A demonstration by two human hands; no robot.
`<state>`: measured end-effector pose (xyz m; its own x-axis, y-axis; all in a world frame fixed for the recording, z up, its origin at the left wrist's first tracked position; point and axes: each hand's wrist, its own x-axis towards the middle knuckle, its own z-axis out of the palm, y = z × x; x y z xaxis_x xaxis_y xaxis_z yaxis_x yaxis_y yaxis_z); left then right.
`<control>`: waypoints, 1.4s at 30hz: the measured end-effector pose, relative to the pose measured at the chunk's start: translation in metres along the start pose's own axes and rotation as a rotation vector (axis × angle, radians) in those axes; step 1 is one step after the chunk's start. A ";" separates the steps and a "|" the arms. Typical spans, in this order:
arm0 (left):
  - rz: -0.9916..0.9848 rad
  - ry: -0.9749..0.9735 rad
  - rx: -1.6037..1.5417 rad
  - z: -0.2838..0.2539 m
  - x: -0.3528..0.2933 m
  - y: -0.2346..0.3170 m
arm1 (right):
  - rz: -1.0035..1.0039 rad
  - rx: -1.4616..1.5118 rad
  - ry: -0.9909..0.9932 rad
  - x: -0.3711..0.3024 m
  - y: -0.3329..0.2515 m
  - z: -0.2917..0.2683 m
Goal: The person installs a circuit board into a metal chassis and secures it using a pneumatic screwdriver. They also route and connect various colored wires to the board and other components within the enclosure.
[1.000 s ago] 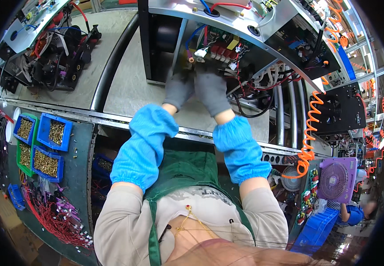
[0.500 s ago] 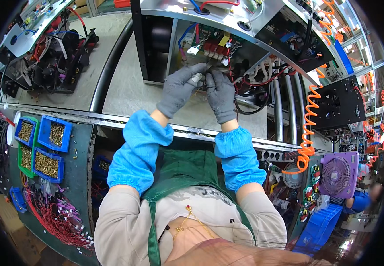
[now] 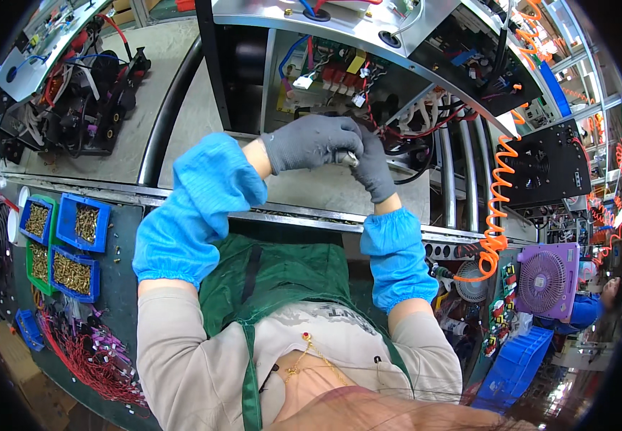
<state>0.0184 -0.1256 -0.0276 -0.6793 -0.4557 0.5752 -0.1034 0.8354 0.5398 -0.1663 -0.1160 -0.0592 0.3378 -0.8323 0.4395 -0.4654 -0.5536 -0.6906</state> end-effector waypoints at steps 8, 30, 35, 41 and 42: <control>-0.428 0.484 0.475 0.008 0.003 -0.010 | 0.200 -0.723 0.157 0.006 0.016 0.001; -0.762 0.515 -0.140 0.031 -0.112 0.024 | 1.023 -1.133 -0.876 -0.186 0.016 -0.179; -0.815 0.361 -0.227 0.076 -0.137 0.040 | 1.058 -1.022 -0.776 -0.228 0.050 -0.181; -0.724 0.089 0.005 0.088 -0.162 0.060 | 0.914 -1.194 -1.149 -0.231 0.062 -0.180; -0.713 0.077 -0.002 0.091 -0.167 0.059 | 0.887 -1.208 -1.180 -0.245 0.073 -0.187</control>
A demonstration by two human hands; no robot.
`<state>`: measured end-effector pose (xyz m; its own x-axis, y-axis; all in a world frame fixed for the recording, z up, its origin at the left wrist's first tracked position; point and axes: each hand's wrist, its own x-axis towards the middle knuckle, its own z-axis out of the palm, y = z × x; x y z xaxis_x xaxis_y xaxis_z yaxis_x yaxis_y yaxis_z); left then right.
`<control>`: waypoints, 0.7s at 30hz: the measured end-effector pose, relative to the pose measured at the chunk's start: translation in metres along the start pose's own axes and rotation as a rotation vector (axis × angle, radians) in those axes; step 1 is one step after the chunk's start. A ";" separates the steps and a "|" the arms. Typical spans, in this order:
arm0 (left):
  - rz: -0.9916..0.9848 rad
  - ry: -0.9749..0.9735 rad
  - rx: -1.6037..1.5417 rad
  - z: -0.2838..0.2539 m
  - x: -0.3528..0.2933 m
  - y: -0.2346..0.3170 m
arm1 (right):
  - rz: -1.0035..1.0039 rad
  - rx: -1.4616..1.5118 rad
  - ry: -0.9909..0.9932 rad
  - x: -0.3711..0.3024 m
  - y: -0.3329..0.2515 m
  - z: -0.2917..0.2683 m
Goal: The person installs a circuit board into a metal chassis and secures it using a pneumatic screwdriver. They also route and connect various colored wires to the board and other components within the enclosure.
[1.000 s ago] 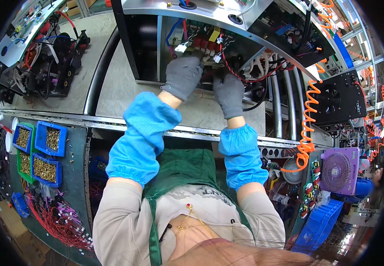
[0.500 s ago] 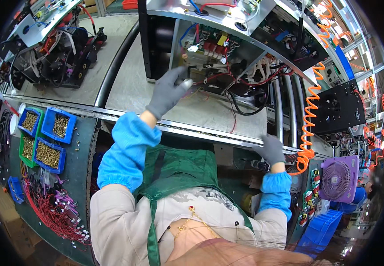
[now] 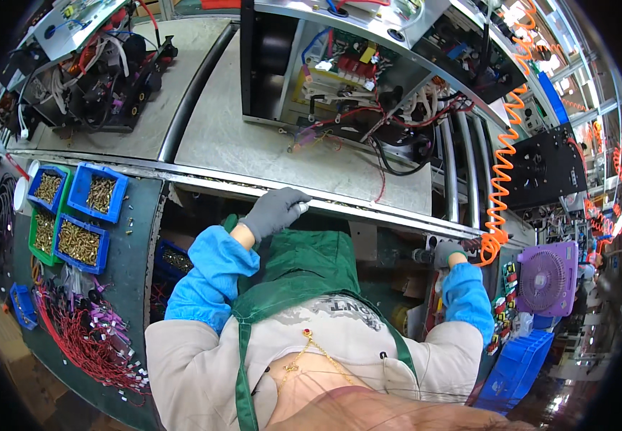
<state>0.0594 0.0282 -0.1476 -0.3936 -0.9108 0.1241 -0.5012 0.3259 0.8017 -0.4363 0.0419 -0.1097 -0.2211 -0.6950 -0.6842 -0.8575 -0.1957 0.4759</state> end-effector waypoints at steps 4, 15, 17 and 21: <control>0.059 -0.056 -0.030 0.009 0.000 0.018 | -0.120 -0.122 -0.048 -0.070 -0.009 -0.067; 0.485 0.007 0.328 0.041 0.034 0.080 | -0.799 1.104 0.252 -0.122 -0.099 -0.084; 0.629 0.131 0.443 0.042 0.036 0.073 | -0.818 1.850 -0.307 -0.134 -0.146 -0.102; 0.642 0.359 0.551 0.032 0.040 0.058 | -0.872 1.922 -0.515 -0.027 -0.193 -0.074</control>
<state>-0.0100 0.0191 -0.1156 -0.5064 -0.5073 0.6973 -0.6021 0.7869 0.1352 -0.2304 0.0468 -0.1419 0.5873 -0.5787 -0.5659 0.0011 0.6997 -0.7144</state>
